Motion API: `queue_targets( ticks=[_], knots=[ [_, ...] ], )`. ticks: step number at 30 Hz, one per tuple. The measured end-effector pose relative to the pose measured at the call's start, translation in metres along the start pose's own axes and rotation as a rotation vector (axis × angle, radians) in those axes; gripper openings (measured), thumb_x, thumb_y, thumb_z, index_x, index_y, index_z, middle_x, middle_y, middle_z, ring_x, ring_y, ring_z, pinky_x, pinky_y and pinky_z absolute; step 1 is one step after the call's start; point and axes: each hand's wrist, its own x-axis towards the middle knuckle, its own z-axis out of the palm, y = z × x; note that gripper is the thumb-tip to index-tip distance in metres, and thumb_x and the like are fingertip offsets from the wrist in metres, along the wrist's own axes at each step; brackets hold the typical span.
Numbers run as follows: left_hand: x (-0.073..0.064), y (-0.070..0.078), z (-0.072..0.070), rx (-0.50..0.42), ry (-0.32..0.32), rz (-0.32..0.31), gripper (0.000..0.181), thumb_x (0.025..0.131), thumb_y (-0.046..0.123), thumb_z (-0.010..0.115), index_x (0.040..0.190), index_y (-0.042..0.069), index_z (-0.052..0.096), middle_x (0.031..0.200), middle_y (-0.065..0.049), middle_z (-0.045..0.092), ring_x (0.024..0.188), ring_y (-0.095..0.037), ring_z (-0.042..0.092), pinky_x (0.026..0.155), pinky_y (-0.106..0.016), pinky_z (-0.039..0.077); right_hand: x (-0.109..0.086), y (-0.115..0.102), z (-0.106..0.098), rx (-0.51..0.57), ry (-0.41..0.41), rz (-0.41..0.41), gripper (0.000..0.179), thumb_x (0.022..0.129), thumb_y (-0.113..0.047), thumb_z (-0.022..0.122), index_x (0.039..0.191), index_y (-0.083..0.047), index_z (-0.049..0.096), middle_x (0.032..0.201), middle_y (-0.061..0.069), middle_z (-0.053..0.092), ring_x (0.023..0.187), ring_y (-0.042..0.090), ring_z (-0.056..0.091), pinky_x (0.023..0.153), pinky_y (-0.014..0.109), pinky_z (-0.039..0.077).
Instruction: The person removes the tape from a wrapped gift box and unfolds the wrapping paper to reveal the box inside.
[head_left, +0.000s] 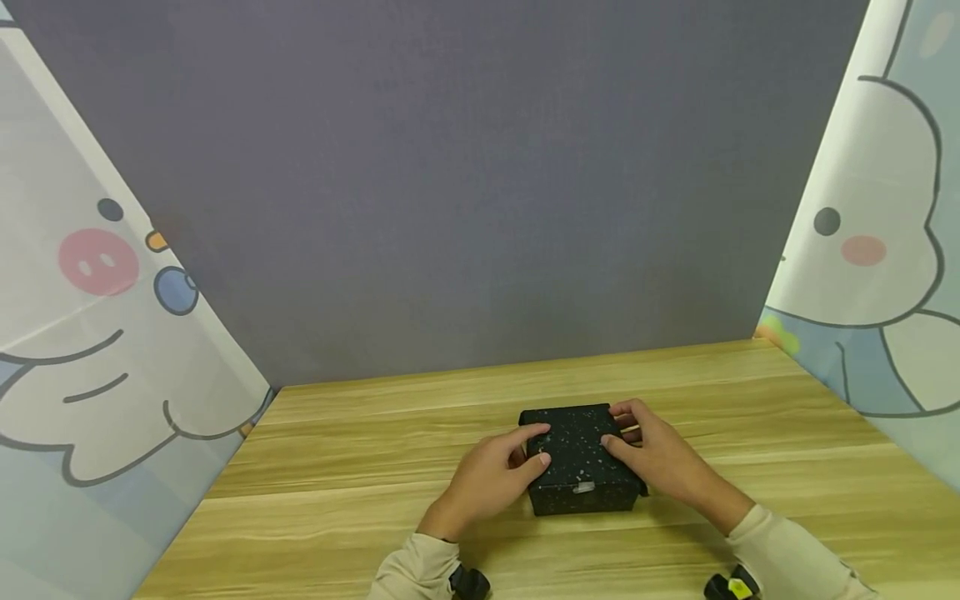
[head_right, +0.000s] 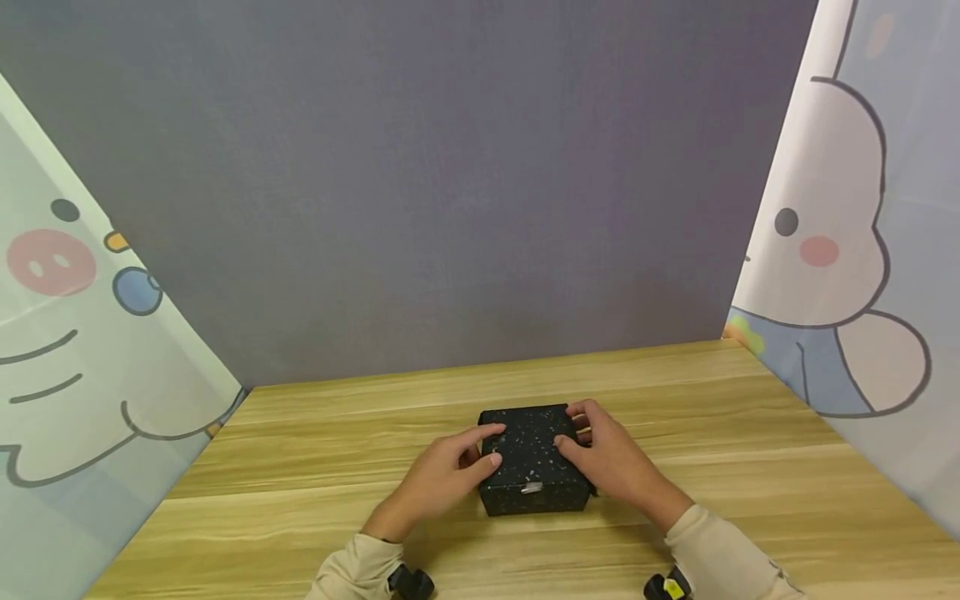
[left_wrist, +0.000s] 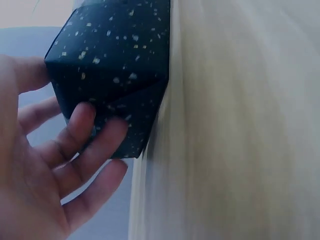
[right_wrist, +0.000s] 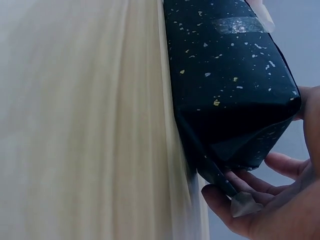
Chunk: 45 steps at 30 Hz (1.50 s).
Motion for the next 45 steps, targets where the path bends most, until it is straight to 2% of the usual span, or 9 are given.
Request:
queue_targets(
  ticks=[4, 10, 17, 23, 25, 31, 37, 42, 45],
  knots=[
    [0.0003, 0.0030, 0.0014, 0.082, 0.055, 0.018, 0.042, 0.103, 0.052, 0.050, 0.142, 0.037, 0.057, 0.055, 0.011, 0.044, 0.043, -0.009, 0.037, 0.040, -0.026, 0.028, 0.0007, -0.0009, 0.0024, 0.010, -0.006, -0.017, 0.048, 0.099, -0.027, 0.067, 0.134, 0.000, 0.048, 0.127, 0.022, 0.057, 0.109, 0.035, 0.063, 0.085, 0.047, 0.055],
    [-0.0007, 0.0024, 0.0022, 0.165, 0.160, 0.038, 0.031, 0.103, 0.043, 0.056, 0.130, 0.035, 0.068, 0.068, 0.011, 0.044, 0.055, -0.006, 0.038, 0.047, -0.023, 0.032, 0.0016, -0.0018, 0.0078, -0.004, -0.030, -0.052, 0.047, 0.098, -0.028, 0.068, 0.133, -0.002, 0.050, 0.126, 0.020, 0.058, 0.109, 0.034, 0.063, 0.086, 0.047, 0.055],
    [0.0002, 0.0012, 0.0031, 0.169, 0.217, 0.058, 0.021, 0.099, 0.036, 0.065, 0.116, 0.027, 0.074, 0.074, 0.011, 0.044, 0.059, -0.005, 0.039, 0.053, -0.022, 0.034, 0.0014, -0.0033, 0.0102, -0.012, -0.025, -0.052, 0.048, 0.097, -0.029, 0.069, 0.133, -0.003, 0.051, 0.126, 0.020, 0.058, 0.108, 0.034, 0.063, 0.088, 0.049, 0.054],
    [0.0020, 0.0011, 0.0034, 0.145, 0.282, 0.045, 0.007, 0.096, 0.029, 0.070, 0.097, 0.022, 0.067, 0.073, 0.012, 0.048, 0.062, -0.005, 0.044, 0.058, -0.024, 0.040, 0.0013, -0.0022, 0.0081, -0.006, -0.031, -0.040, 0.049, 0.097, -0.032, 0.068, 0.133, -0.004, 0.051, 0.127, 0.019, 0.058, 0.108, 0.032, 0.063, 0.087, 0.048, 0.054],
    [0.0022, 0.0008, 0.0031, 0.144, 0.293, 0.048, 0.009, 0.095, 0.028, 0.070, 0.092, 0.023, 0.064, 0.074, 0.012, 0.049, 0.063, -0.005, 0.045, 0.059, -0.024, 0.041, 0.0009, -0.0017, 0.0070, 0.001, -0.038, -0.032, 0.049, 0.097, -0.033, 0.068, 0.133, -0.004, 0.051, 0.128, 0.019, 0.057, 0.108, 0.032, 0.063, 0.086, 0.047, 0.054],
    [0.0032, 0.0000, 0.0016, 0.104, 0.285, 0.057, 0.012, 0.096, 0.025, 0.071, 0.086, 0.024, 0.063, 0.075, 0.012, 0.050, 0.065, -0.005, 0.047, 0.060, -0.024, 0.042, -0.0001, -0.0018, 0.0048, 0.012, -0.045, -0.018, 0.049, 0.097, -0.034, 0.068, 0.133, -0.005, 0.051, 0.129, 0.018, 0.057, 0.109, 0.031, 0.063, 0.086, 0.047, 0.054],
    [0.0033, -0.0025, 0.0003, 0.017, 0.258, 0.039, 0.012, 0.097, 0.023, 0.069, 0.086, 0.024, 0.065, 0.076, 0.011, 0.052, 0.065, -0.006, 0.048, 0.059, -0.024, 0.042, 0.0002, -0.0004, 0.0050, 0.020, -0.043, -0.022, 0.048, 0.097, -0.033, 0.068, 0.132, -0.005, 0.051, 0.128, 0.018, 0.057, 0.108, 0.031, 0.063, 0.085, 0.046, 0.055],
    [0.0023, -0.0057, -0.0015, -0.070, 0.228, 0.047, 0.011, 0.102, 0.020, 0.062, 0.095, 0.020, 0.071, 0.083, 0.010, 0.057, 0.071, -0.008, 0.049, 0.063, -0.025, 0.044, 0.0003, 0.0007, 0.0055, 0.028, -0.047, -0.023, 0.048, 0.097, -0.032, 0.068, 0.133, -0.005, 0.051, 0.128, 0.018, 0.057, 0.108, 0.031, 0.063, 0.085, 0.046, 0.055],
    [0.0021, -0.0069, -0.0027, -0.078, 0.201, 0.060, 0.017, 0.103, 0.016, 0.059, 0.106, 0.019, 0.075, 0.086, 0.009, 0.058, 0.072, -0.008, 0.049, 0.065, -0.025, 0.045, 0.0001, 0.0005, 0.0056, 0.025, -0.046, -0.025, 0.048, 0.098, -0.033, 0.068, 0.133, -0.005, 0.051, 0.128, 0.018, 0.057, 0.108, 0.031, 0.063, 0.085, 0.046, 0.055]
  ],
)
